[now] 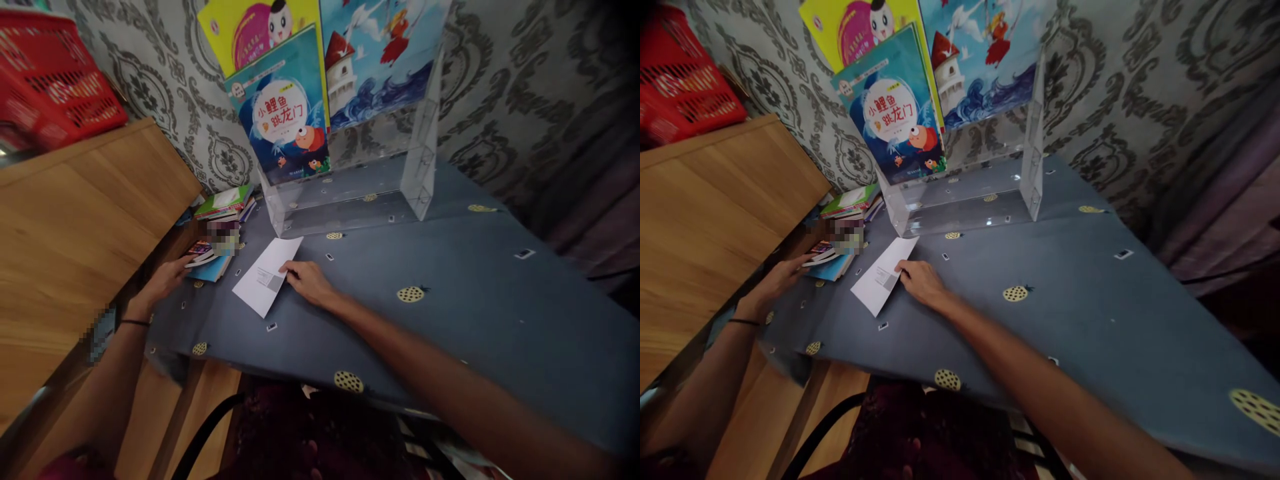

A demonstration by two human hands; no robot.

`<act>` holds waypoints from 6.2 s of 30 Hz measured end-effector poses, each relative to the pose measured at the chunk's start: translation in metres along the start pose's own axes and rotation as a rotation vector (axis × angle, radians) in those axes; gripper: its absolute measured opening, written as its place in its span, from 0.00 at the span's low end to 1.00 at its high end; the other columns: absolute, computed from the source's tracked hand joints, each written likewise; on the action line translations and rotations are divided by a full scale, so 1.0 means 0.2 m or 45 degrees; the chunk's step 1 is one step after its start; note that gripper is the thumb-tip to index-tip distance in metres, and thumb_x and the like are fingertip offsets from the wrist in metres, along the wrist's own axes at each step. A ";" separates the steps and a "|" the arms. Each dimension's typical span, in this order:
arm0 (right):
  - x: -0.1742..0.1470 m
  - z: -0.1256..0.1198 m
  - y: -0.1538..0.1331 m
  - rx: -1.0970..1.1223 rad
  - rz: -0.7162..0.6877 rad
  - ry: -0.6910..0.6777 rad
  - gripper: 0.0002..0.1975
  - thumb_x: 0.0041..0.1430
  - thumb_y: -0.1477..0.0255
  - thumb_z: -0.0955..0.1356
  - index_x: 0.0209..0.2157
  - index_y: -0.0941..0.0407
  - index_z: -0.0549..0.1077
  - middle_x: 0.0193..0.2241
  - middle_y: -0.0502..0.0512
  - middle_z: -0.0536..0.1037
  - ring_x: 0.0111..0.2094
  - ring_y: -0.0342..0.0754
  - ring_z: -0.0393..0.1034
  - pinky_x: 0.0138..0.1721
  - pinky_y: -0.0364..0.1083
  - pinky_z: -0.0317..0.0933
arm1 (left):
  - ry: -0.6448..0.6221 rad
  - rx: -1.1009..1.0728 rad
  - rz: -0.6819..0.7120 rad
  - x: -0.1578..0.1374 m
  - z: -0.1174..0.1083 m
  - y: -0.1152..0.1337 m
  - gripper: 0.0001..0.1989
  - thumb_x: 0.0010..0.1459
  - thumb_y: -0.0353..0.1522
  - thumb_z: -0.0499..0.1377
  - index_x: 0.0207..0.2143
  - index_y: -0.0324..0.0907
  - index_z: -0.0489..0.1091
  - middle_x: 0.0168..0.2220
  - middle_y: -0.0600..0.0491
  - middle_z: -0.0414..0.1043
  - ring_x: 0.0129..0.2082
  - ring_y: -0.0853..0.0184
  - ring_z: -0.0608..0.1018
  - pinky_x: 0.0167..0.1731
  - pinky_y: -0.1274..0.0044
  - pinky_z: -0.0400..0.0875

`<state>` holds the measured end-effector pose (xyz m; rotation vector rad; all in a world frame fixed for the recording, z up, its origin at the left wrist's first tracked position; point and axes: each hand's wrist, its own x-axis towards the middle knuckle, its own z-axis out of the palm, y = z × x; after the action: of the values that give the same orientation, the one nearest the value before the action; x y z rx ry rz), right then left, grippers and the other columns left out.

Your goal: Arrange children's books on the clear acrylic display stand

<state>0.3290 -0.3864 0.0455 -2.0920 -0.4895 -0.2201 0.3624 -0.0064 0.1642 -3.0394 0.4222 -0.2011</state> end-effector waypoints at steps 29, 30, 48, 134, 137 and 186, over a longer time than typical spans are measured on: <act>-0.02 -0.10 -0.10 -0.092 0.111 -0.148 0.16 0.63 0.79 0.64 0.48 0.56 0.80 0.42 0.57 0.84 0.42 0.50 0.76 0.42 0.44 0.61 | 0.061 0.519 -0.084 0.00 0.17 0.30 0.23 0.70 0.36 0.49 0.64 0.36 0.61 0.57 0.36 0.73 0.50 0.51 0.80 0.43 0.67 0.76; -0.02 -0.10 -0.10 -0.090 0.113 -0.147 0.16 0.63 0.79 0.64 0.48 0.56 0.80 0.43 0.57 0.84 0.42 0.50 0.76 0.43 0.44 0.62 | 0.055 0.515 -0.078 0.00 0.17 0.30 0.23 0.70 0.37 0.49 0.63 0.36 0.61 0.57 0.37 0.72 0.51 0.51 0.80 0.44 0.67 0.76; -0.05 -0.05 -0.07 -0.089 0.064 -0.052 0.16 0.60 0.81 0.64 0.44 0.56 0.80 0.40 0.57 0.84 0.41 0.50 0.77 0.46 0.47 0.65 | 0.060 -0.434 0.257 -0.13 0.41 1.01 0.29 0.68 0.44 0.52 0.67 0.42 0.56 0.66 0.41 0.64 0.66 0.55 0.67 0.64 0.60 0.63; 0.03 0.25 -0.33 -0.611 -0.518 -0.652 0.19 0.70 0.65 0.65 0.61 0.47 0.71 0.55 0.62 0.71 0.53 0.57 0.62 0.55 0.58 0.60 | 0.310 -0.605 0.364 -0.43 0.42 0.57 0.16 0.71 0.28 0.45 0.51 0.42 0.70 0.53 0.44 0.73 0.53 0.59 0.74 0.54 0.64 0.72; 0.03 0.25 -0.33 -0.606 -0.510 -0.634 0.20 0.69 0.66 0.66 0.61 0.50 0.71 0.54 0.63 0.71 0.54 0.56 0.62 0.55 0.57 0.61 | 0.337 -0.494 0.411 -0.46 0.42 0.60 0.15 0.70 0.26 0.46 0.48 0.40 0.71 0.46 0.45 0.75 0.47 0.60 0.75 0.50 0.66 0.73; 0.17 0.25 -0.25 -0.536 -0.384 -0.720 0.34 0.70 0.52 0.61 0.66 0.61 0.61 0.66 0.69 0.64 0.69 0.58 0.52 0.69 0.63 0.41 | 0.098 -0.434 0.436 -0.33 0.43 0.62 0.14 0.72 0.34 0.45 0.47 0.41 0.69 0.64 0.40 0.66 0.65 0.57 0.68 0.55 0.62 0.67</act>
<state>0.3366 -0.3111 0.0682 -2.4809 -1.1852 0.1173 0.2782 -0.1024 0.0616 -3.2162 1.0720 -0.2477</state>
